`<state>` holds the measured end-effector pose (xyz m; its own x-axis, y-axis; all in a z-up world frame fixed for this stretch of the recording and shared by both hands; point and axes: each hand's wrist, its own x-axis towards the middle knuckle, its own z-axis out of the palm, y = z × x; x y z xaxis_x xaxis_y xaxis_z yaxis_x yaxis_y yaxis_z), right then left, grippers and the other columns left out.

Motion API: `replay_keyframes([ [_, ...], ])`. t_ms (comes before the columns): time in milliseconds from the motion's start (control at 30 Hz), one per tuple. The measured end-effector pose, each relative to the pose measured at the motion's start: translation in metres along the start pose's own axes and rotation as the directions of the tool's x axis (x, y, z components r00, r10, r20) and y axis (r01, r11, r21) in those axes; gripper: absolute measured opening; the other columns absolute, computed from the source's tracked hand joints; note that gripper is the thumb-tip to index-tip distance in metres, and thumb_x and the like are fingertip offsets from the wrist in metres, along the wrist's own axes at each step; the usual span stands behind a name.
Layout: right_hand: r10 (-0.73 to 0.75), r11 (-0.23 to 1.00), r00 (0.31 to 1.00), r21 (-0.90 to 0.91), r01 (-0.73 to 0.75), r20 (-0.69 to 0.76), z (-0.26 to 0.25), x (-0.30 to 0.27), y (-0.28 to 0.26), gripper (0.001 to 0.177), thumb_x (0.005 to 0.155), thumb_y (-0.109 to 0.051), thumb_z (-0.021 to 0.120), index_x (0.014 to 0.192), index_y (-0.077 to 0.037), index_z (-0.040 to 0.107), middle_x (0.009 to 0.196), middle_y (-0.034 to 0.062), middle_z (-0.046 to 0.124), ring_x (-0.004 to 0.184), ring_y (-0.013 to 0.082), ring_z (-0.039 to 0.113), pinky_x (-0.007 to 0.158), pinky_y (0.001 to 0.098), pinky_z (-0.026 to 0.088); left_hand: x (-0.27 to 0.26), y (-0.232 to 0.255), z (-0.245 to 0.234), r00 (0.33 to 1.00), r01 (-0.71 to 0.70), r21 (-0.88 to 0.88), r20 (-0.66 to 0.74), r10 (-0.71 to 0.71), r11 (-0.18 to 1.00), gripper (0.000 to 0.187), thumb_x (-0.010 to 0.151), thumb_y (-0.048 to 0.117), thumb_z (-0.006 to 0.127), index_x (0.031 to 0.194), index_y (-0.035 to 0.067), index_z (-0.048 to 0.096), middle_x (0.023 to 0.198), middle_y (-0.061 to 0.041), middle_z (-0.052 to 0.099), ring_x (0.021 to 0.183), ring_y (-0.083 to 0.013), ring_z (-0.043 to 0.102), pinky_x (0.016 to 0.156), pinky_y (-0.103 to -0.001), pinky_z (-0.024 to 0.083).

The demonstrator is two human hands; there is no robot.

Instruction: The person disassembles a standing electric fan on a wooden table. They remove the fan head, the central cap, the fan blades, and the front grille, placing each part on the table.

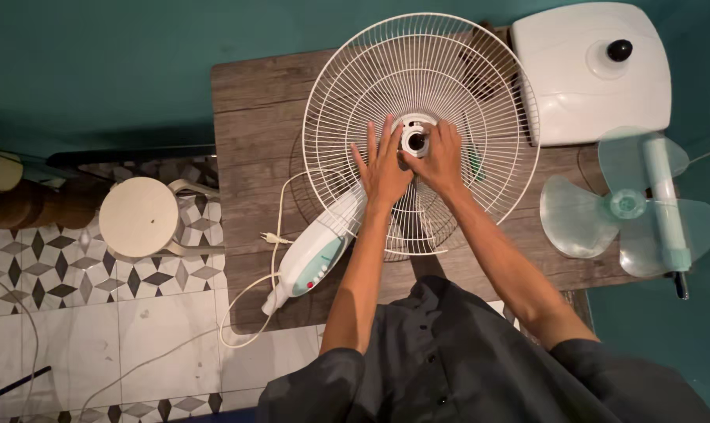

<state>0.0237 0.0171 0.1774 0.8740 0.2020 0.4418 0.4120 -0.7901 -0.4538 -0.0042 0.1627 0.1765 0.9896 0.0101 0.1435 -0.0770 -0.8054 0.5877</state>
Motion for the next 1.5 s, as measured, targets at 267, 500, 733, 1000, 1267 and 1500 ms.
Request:
replay_keyframes([
  [267,-0.132,0.991,0.989,0.046,0.129,0.066,0.002,0.015,0.014,0.072,0.071,-0.038,0.090,0.120,0.008,0.063,0.109,0.0175,0.055,0.104,0.0362,0.051,0.092,0.0478,0.041,0.003,-0.005,0.002,1.000,0.017,-0.001,0.019,-0.017,1.000,0.098,0.071,0.025,0.088,0.157,0.027,0.040,0.170,0.006,0.018,0.159,-0.0259,0.008,0.125,-0.069,-0.002],
  [500,-0.221,0.973,0.968,0.092,0.210,0.122,-0.001,0.026,0.023,0.074,0.069,-0.040,0.088,0.119,0.008,0.064,0.111,0.0194,0.054,0.105,0.0367,0.050,0.093,0.0474,0.040,0.004,-0.007,0.003,0.999,0.016,0.002,0.031,-0.016,1.000,0.101,0.072,0.030,0.089,0.159,0.024,0.037,0.171,0.003,0.015,0.160,-0.0287,0.005,0.124,-0.069,-0.003],
  [733,-0.323,0.946,0.904,0.134,0.297,0.278,-0.007,0.041,0.039,0.077,0.069,-0.042,0.089,0.121,0.010,0.065,0.109,0.0186,0.055,0.103,0.0346,0.051,0.092,0.0471,0.041,0.006,0.002,-0.008,0.997,0.034,-0.016,0.070,-0.032,0.999,0.105,0.069,0.034,0.090,0.158,0.022,0.035,0.171,0.004,0.014,0.160,-0.0292,0.003,0.124,-0.069,-0.005],
  [1000,-0.229,0.970,0.869,0.023,0.244,0.438,-0.027,0.062,0.018,0.078,0.062,-0.045,0.090,0.117,0.005,0.067,0.113,0.0174,0.060,0.106,0.0354,0.059,0.090,0.0466,0.051,0.008,0.000,-0.014,0.998,0.023,-0.051,0.058,-0.020,0.998,0.101,0.070,0.030,0.089,0.157,0.025,0.037,0.170,0.005,0.017,0.159,-0.0266,0.005,0.125,-0.068,-0.004],
  [1267,0.166,0.976,0.850,-0.205,-0.070,0.500,-0.018,0.058,-0.005,0.094,0.066,-0.055,0.092,0.124,0.009,0.052,0.118,0.0332,0.059,0.088,0.0475,0.070,0.067,0.0501,0.059,0.014,-0.007,-0.012,0.997,0.044,-0.049,0.062,-0.041,0.998,0.097,0.072,0.012,0.083,0.157,0.027,0.040,0.170,0.008,0.019,0.160,-0.0239,0.008,0.127,-0.065,-0.003],
  [1500,0.139,0.983,0.890,-0.169,-0.071,0.435,-0.005,0.057,-0.007,0.081,0.072,-0.038,0.087,0.133,0.001,0.052,0.111,0.0337,0.062,0.090,0.0490,0.070,0.071,0.0527,0.059,0.015,-0.011,-0.007,0.998,0.035,-0.074,0.055,-0.031,0.997,0.097,0.071,0.005,0.079,0.157,0.026,0.040,0.170,0.008,0.017,0.160,-0.0238,0.005,0.126,-0.065,-0.005],
])
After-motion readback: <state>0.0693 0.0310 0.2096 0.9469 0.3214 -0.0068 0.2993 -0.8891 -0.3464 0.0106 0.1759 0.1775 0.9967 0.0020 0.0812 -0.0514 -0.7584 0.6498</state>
